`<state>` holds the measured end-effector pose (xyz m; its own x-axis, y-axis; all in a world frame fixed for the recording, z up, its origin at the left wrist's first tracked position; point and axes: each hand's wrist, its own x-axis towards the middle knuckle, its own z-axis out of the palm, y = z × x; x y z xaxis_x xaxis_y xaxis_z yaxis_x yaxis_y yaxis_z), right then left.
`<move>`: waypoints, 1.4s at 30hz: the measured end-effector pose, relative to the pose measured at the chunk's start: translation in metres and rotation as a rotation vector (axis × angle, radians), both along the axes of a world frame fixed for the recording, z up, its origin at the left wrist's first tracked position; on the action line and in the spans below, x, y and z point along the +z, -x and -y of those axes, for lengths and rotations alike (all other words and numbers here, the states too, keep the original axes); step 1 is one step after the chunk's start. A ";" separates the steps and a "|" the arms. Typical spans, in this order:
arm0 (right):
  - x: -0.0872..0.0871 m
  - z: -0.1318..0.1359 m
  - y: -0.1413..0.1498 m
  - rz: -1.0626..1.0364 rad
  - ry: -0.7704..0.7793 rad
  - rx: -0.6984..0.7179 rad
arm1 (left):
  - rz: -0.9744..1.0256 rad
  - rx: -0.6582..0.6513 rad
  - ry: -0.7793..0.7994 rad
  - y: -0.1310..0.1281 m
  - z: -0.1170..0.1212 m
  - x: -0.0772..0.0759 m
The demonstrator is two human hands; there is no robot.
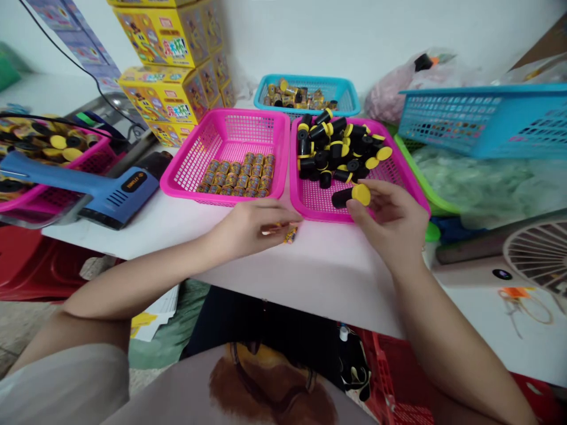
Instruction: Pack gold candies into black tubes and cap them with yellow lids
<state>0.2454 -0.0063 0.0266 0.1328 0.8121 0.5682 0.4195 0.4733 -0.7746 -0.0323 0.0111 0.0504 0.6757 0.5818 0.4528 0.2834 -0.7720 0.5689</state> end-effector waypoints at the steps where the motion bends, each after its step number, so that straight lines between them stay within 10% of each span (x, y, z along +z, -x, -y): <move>1: 0.003 0.003 0.003 -0.045 0.021 0.044 | 0.085 -0.015 0.060 -0.005 -0.002 0.002; 9: 0.007 0.020 0.018 -0.207 0.146 0.241 | 0.398 0.047 0.657 -0.031 -0.003 -0.025; 17: 0.003 0.023 0.023 -0.314 0.265 0.444 | 0.185 -0.059 0.430 -0.018 0.004 -0.038; 42: 0.013 0.027 0.026 -0.312 0.368 0.461 | 0.238 -0.047 0.064 -0.013 -0.003 -0.057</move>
